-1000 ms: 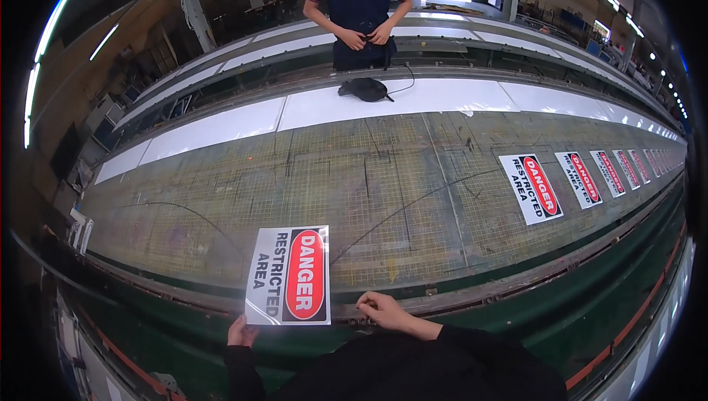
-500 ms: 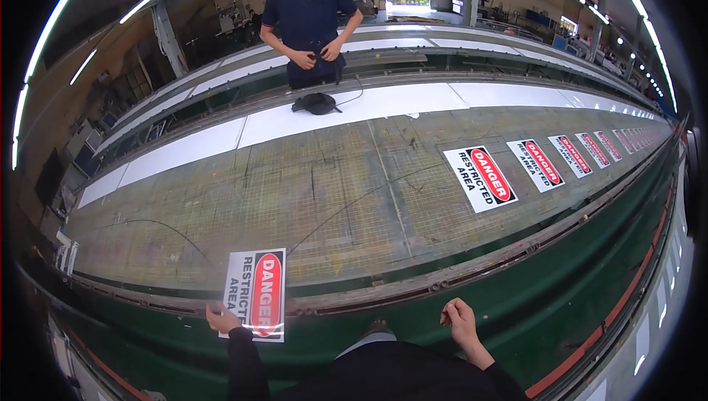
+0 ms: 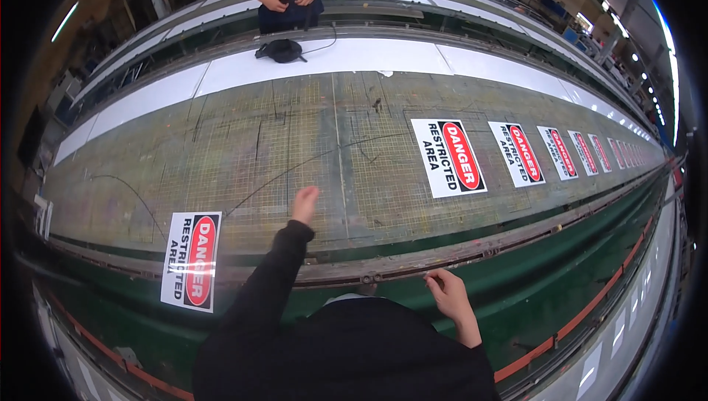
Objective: Placing 'Danger Restricted Area' signs onto a large production machine bed.
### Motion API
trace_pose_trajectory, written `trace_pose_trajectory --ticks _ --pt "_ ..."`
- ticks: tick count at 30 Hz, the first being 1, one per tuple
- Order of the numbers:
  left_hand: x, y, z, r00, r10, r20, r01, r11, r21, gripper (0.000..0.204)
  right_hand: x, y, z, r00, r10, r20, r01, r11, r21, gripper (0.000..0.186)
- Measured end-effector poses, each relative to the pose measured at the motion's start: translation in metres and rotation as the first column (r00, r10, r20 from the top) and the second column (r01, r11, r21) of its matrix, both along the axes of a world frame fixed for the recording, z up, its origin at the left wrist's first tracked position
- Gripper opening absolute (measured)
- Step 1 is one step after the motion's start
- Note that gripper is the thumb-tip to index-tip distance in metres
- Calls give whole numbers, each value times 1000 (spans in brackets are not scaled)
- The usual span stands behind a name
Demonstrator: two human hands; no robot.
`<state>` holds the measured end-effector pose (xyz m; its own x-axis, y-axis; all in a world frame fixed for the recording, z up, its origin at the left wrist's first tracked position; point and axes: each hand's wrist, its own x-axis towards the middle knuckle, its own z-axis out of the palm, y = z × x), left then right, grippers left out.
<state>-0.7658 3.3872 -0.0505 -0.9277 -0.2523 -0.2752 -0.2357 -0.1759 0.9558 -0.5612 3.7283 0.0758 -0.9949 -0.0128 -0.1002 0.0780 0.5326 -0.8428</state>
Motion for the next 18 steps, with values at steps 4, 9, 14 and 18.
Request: trace_pose_trajectory --ticks 4,9,14,18 --pt "-34 112 -8 908 -398 133 392 918 68 41 0 68 -12 973 -231 22 232 970 -68 9" --pt "-53 209 -21 826 -486 286 450 873 185 48 3 131 -30 951 -284 124 299 946 -124 8" --pt "-68 260 -53 791 -433 432 352 900 258 61 -39 189 -37 986 -96 139 102 994 -35 9" --pt "-73 294 -51 846 -263 463 175 959 223 65 -90 250 -19 998 -51 39 54 997 -62 12"
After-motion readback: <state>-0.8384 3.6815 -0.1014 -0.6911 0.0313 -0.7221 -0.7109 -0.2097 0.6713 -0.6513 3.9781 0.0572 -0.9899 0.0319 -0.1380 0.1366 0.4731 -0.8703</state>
